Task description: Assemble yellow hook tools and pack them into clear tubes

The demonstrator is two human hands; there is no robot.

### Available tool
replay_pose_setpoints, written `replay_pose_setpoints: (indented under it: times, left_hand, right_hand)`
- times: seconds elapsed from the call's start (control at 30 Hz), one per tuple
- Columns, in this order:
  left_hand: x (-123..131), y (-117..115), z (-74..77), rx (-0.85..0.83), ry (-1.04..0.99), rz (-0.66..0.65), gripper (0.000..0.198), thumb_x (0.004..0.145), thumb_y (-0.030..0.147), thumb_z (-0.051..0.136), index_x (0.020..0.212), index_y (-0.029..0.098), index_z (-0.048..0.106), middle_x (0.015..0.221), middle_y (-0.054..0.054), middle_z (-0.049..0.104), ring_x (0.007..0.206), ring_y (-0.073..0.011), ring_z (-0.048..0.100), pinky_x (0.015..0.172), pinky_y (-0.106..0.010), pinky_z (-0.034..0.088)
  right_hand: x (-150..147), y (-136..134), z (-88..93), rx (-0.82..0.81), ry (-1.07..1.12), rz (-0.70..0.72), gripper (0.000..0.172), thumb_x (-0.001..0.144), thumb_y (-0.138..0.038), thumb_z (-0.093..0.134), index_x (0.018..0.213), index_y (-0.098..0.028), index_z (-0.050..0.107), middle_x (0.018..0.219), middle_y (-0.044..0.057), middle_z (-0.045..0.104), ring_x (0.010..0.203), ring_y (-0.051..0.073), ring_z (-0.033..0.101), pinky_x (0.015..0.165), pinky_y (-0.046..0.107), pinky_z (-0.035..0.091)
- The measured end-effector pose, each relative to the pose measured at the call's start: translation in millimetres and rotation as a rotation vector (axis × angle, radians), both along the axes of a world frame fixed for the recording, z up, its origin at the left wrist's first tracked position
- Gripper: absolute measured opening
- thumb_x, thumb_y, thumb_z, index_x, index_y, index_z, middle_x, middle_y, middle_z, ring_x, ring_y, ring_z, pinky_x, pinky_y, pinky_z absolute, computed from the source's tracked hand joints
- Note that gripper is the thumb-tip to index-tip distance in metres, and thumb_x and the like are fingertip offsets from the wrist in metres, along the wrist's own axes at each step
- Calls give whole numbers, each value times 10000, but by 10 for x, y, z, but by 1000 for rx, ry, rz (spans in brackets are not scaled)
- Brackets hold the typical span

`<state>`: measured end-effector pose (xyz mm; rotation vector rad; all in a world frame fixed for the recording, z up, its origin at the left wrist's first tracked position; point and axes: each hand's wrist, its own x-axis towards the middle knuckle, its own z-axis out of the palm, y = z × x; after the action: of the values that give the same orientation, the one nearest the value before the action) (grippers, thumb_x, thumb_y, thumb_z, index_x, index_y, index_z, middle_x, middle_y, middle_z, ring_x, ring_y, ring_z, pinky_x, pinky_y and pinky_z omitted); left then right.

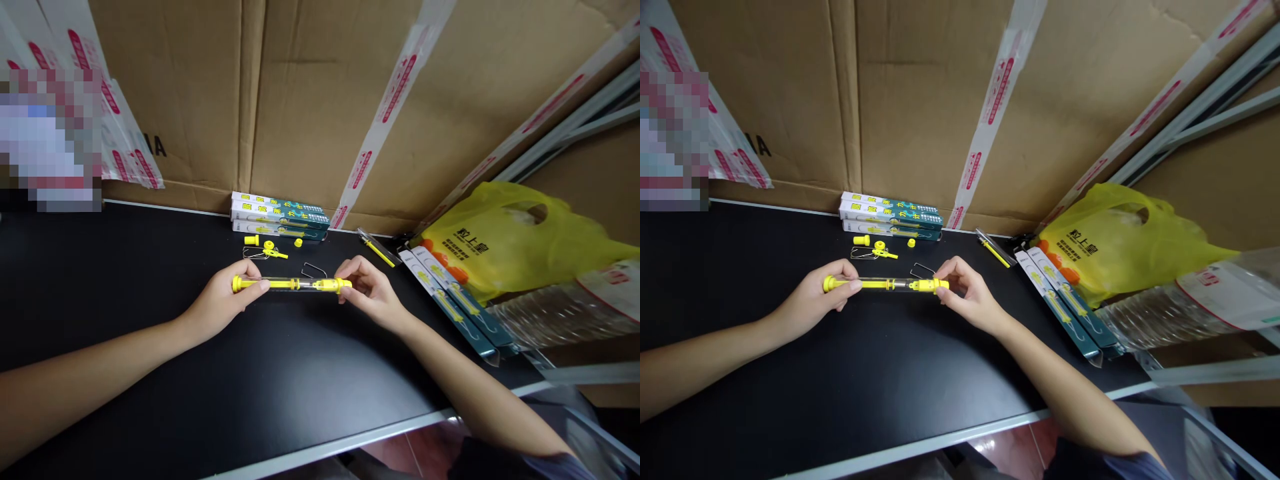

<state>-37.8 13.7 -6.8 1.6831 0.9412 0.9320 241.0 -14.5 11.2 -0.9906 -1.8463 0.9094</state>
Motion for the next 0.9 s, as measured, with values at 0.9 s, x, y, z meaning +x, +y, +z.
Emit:
replay_pose_setpoints:
  times: [0.9]
  left_hand:
    - [-10,-8,-17,27,26,32,237,853,395,561,766,197,462,582,74,404,512,-85,391,508,-213,325]
  right_hand:
    - [-24,-12,5,86,-173,-79,161,918,-343,542,1001,-212,499,895,33,551,785,145,560,728,281,478]
